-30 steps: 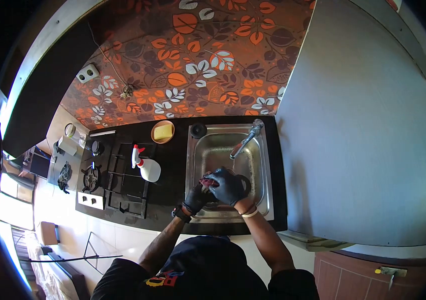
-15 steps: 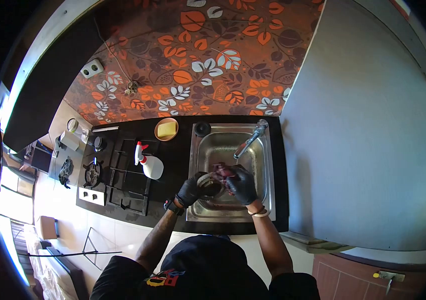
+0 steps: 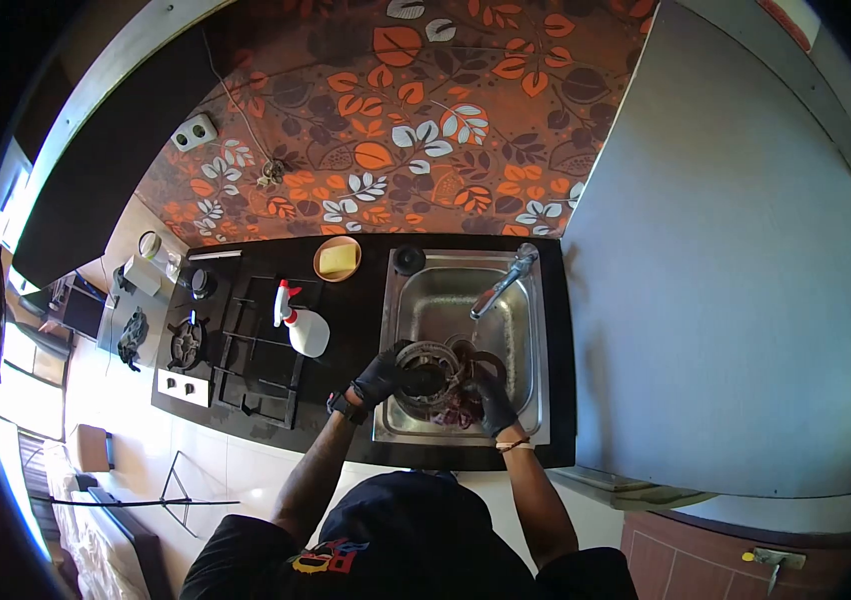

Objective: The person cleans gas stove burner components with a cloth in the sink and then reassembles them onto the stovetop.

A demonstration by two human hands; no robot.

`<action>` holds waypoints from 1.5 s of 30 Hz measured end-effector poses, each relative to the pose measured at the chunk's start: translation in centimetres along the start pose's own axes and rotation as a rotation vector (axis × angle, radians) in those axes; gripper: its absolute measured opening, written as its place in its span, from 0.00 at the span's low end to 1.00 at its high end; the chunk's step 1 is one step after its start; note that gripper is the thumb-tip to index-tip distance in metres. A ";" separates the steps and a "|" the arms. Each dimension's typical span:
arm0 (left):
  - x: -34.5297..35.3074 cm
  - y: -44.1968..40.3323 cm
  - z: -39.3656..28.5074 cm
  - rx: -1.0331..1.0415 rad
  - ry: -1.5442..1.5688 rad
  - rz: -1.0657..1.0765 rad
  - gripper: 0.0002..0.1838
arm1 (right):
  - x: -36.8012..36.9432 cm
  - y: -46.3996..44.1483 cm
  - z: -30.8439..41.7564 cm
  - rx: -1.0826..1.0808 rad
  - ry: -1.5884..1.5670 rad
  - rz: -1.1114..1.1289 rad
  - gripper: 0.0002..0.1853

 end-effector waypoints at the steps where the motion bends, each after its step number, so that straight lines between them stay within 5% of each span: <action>1: -0.2 -0.2 0.6 -0.046 -0.020 -0.028 0.31 | 0.2 0.3 -0.3 0.059 -0.095 0.004 0.19; 8: 0.4 -0.3 -0.5 -0.155 -0.019 0.082 0.27 | -1.0 -0.7 -1.1 0.061 -0.071 0.027 0.15; 10: 0.6 -0.5 4.3 -0.159 0.240 -0.011 0.24 | -1.0 -1.4 -1.4 -0.082 -0.171 -0.005 0.14; 14: 2.9 1.6 6.8 -0.222 0.275 -0.229 0.21 | -2.2 -2.9 -3.7 0.014 -0.312 -0.031 0.12; 15: 3.8 1.8 7.1 -0.237 0.544 -0.242 0.21 | -2.5 -3.1 -4.2 0.041 -0.314 -0.008 0.13; 18: 4.7 1.7 7.3 -0.204 0.628 -0.454 0.21 | -2.6 -2.8 -4.9 0.066 -0.316 0.062 0.14; 22: 2.9 2.1 5.6 -0.198 0.394 -0.407 0.18 | 0.9 -1.0 -3.3 0.072 -0.304 0.000 0.14; 29: 0.5 0.8 11.7 -0.224 0.044 -0.204 0.21 | 1.1 -3.5 0.1 -0.149 0.188 0.112 0.17; 34: 0.7 2.0 4.4 -0.215 -0.007 -0.031 0.21 | 5.4 -3.6 4.2 -0.157 0.700 0.273 0.15; 37: 0.5 1.3 5.0 -0.150 -0.122 0.074 0.22 | 8.9 -2.9 5.3 0.040 0.899 0.350 0.17; 40: 0.6 1.2 3.3 -0.236 -0.289 0.141 0.24 | 10.8 -4.4 4.5 -0.160 1.182 0.607 0.15; 45: 0.5 0.8 1.2 -0.208 -0.151 0.245 0.27 | 11.9 -4.1 5.6 -0.059 1.159 0.573 0.11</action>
Point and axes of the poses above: each hand's wrist, its own y-axis away from the middle knuckle, its own x-axis out of the palm, z = x × y, the point moved 5 cm from there along -y, towards the middle knuckle, and after that the axes turned 11 degrees about -y, right-handed, at the moved point
